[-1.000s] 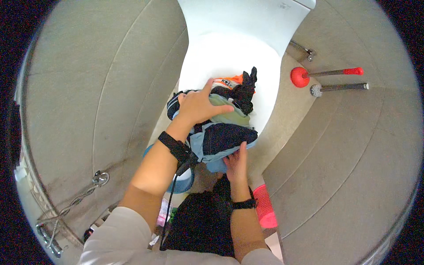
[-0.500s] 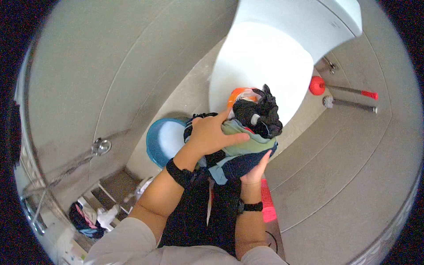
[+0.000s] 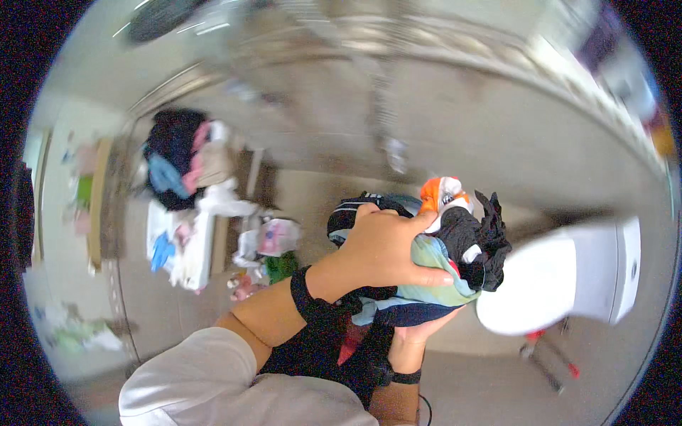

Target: The person pours soapy water from a bucket into a toilet, scrubs the inside with a brush, and rinses it with more water. They then wash a piece of clothing by hand under a faucet and wring it out.

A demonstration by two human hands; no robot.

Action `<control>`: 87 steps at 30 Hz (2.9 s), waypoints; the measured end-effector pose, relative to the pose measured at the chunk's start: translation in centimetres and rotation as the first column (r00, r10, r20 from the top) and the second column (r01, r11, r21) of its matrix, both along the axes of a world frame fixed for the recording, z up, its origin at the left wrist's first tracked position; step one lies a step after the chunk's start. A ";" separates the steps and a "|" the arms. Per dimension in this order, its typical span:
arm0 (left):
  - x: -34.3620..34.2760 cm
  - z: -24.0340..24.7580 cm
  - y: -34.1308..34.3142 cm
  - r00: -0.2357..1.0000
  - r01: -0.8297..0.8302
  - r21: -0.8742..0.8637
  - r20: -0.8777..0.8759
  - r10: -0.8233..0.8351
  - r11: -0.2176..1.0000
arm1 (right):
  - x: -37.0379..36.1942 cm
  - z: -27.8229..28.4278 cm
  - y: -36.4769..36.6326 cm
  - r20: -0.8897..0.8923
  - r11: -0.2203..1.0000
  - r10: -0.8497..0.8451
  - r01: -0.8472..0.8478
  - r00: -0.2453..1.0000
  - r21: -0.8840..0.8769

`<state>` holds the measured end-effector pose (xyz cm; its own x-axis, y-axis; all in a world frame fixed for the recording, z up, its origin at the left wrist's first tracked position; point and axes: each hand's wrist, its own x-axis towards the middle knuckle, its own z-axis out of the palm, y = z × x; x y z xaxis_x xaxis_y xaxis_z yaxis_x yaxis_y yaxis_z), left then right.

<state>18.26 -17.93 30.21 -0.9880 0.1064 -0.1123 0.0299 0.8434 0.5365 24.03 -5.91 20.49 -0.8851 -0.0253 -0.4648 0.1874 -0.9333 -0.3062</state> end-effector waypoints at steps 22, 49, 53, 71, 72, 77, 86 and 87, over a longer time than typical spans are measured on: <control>8.5 15.7 -37.1 0.553 -0.727 0.047 -0.551 0.625 0.685 | -2.1 22.8 -37.6 -0.040 0.612 0.668 -0.518 0.743 0.598; 10.9 18.5 -22.6 0.698 -0.198 0.345 -0.608 0.379 0.917 | 6.2 1.8 -0.8 0.332 0.662 0.164 -0.353 0.929 0.661; 8.3 9.3 -6.0 0.973 0.004 0.477 -0.205 0.107 0.879 | 11.0 -2.0 14.4 0.469 0.885 -0.210 -0.037 0.858 0.464; 15.6 -20.9 42.0 0.507 -0.350 0.469 0.823 -0.257 0.811 | 21.8 -21.1 48.2 0.745 0.887 -0.332 0.459 0.579 0.038; 15.4 -21.0 41.9 0.472 -0.346 0.429 0.848 -0.241 0.834 | 22.0 -21.3 47.9 0.735 0.861 -0.351 0.509 0.581 0.010; 14.6 -20.8 41.7 0.510 -0.336 0.456 0.824 -0.248 0.824 | 22.5 -19.3 48.6 0.725 0.882 -0.293 0.469 0.624 -0.047; 13.6 -16.0 39.5 0.564 -0.334 0.501 0.785 -0.257 0.798 | 25.2 2.2 53.1 0.245 0.849 -0.348 0.193 0.905 0.493; 13.8 -15.7 39.5 0.565 -0.337 0.506 0.784 -0.260 0.794 | 24.5 3.9 55.3 0.071 0.796 -0.370 0.276 0.926 0.539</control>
<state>32.08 21.59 14.52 -0.5090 0.4027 -0.7607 -0.6716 0.3670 0.6437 48.56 49.42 24.34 -0.7079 0.5302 -0.4665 -0.0058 -0.6649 -0.7469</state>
